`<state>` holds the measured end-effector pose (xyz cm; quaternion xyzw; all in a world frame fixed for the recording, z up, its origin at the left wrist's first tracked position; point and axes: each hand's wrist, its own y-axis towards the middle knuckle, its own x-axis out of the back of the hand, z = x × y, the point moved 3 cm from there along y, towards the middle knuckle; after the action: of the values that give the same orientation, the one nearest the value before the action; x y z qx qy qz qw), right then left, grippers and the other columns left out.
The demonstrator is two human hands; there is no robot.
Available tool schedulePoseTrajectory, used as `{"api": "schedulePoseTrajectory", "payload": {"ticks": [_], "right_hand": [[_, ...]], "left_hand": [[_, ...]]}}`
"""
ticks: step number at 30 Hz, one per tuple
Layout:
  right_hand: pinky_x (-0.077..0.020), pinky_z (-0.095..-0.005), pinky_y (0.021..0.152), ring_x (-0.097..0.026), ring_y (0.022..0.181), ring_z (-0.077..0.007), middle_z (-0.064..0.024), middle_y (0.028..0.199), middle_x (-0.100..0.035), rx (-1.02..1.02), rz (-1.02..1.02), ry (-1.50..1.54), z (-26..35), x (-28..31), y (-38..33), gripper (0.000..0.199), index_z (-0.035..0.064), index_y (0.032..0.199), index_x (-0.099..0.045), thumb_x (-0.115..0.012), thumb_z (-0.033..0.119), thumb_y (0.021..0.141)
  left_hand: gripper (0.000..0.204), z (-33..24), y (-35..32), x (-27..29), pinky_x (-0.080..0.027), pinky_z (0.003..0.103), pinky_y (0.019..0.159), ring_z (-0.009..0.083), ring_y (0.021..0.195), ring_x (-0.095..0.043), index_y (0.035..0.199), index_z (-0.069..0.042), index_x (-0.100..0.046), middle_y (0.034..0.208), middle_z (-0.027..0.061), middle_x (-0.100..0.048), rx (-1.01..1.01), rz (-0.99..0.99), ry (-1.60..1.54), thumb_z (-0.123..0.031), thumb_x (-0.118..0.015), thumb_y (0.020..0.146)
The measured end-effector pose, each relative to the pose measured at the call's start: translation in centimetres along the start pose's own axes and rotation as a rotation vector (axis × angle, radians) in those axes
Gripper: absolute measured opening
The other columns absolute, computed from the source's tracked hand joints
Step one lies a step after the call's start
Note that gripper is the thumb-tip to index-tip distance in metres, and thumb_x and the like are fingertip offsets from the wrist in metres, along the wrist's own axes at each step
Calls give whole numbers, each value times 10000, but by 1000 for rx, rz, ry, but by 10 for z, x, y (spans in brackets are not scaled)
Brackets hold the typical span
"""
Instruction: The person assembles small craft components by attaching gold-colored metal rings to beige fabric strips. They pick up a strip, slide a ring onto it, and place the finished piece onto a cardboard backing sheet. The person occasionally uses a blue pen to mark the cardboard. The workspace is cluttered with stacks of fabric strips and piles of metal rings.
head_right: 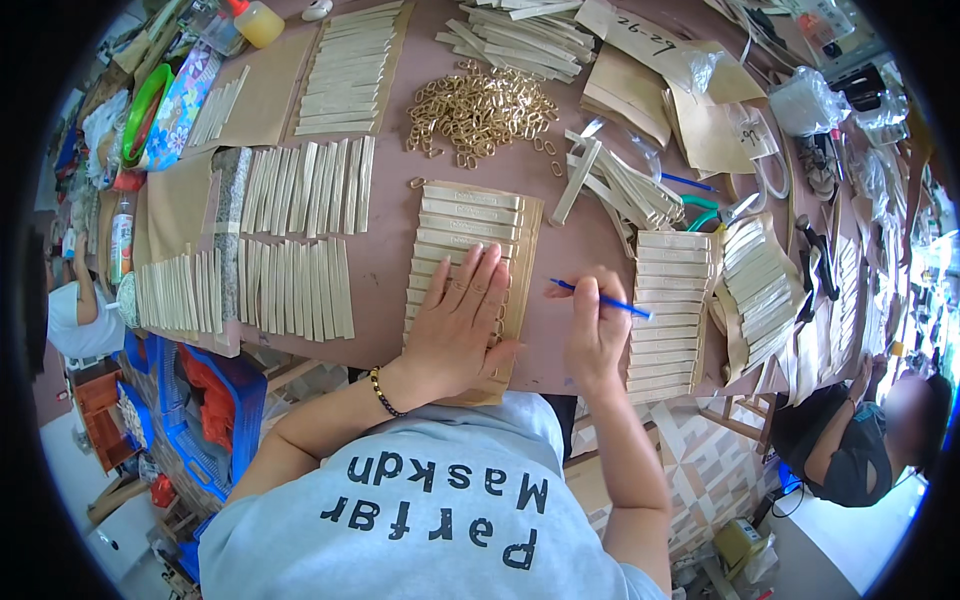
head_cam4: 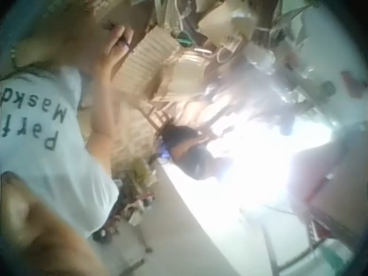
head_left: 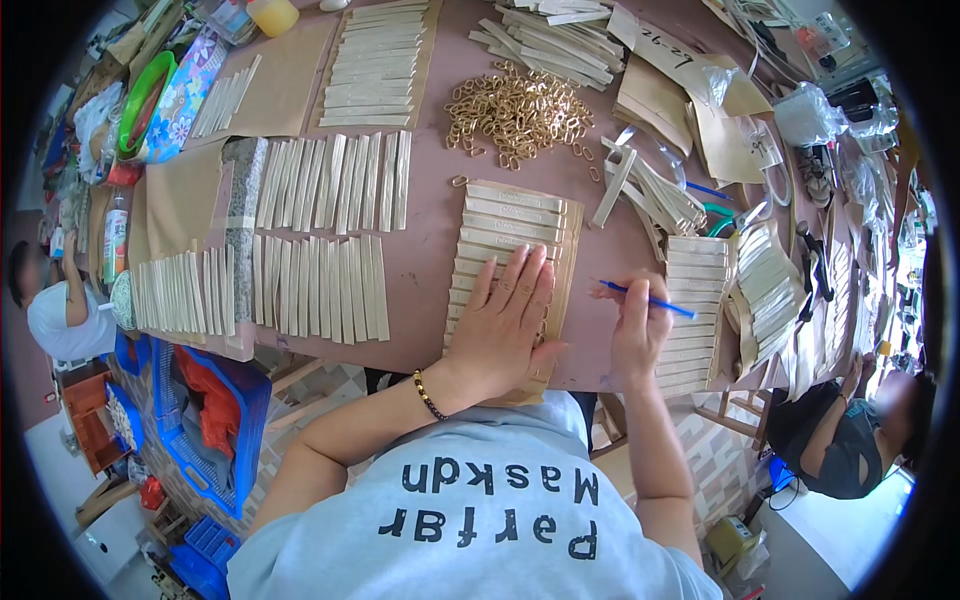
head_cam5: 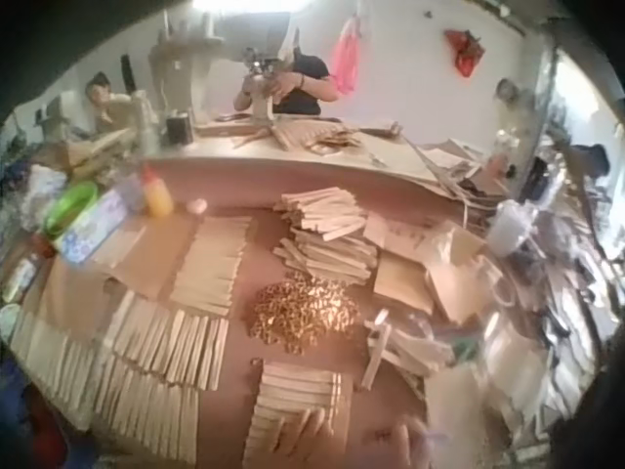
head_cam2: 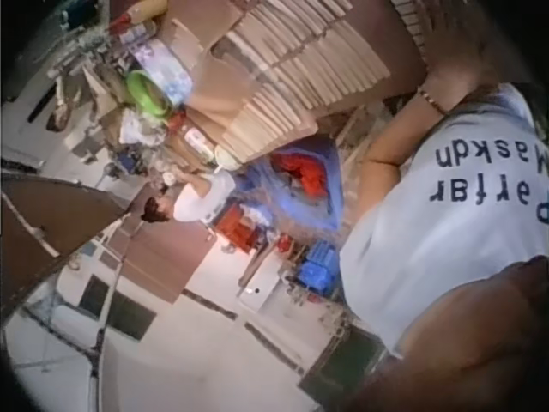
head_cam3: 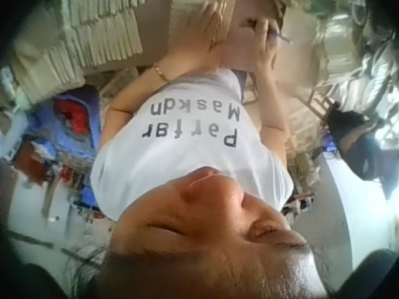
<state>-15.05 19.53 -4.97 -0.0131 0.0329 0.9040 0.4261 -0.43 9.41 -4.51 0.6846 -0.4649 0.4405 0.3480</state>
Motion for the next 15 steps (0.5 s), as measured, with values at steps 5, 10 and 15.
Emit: {"api": "schedulePoseTrajectory", "payload": {"ticks": [5,10,15], "right_hand": [[-478,-277,624,-586,700,-134,-72,810,-633,-32,119,-262,-3,-14,-7,117,-27,943,-646,-592,73,970],[-469,-299,609,-580,665,-184,-113,785,-610,93,154,-448,1,-18,-4,72,-22,940,-646,-622,45,932],[-474,-320,600,-578,638,-218,-128,772,-608,130,150,-512,0,-24,-3,63,-15,937,-645,-637,44,916]], "left_hand": [[847,0,2,3,-148,522,1188,358,1459,-259,1439,77,-369,1539,231,-318,17,1,-6,-535,-557,884],[824,1,2,3,-151,521,1187,351,1457,-264,1442,74,-368,1538,230,-320,9,-3,9,-524,-535,900],[805,2,2,2,-152,520,1188,348,1460,-260,1446,66,-369,1539,228,-319,11,-15,9,-512,-526,909]]}}
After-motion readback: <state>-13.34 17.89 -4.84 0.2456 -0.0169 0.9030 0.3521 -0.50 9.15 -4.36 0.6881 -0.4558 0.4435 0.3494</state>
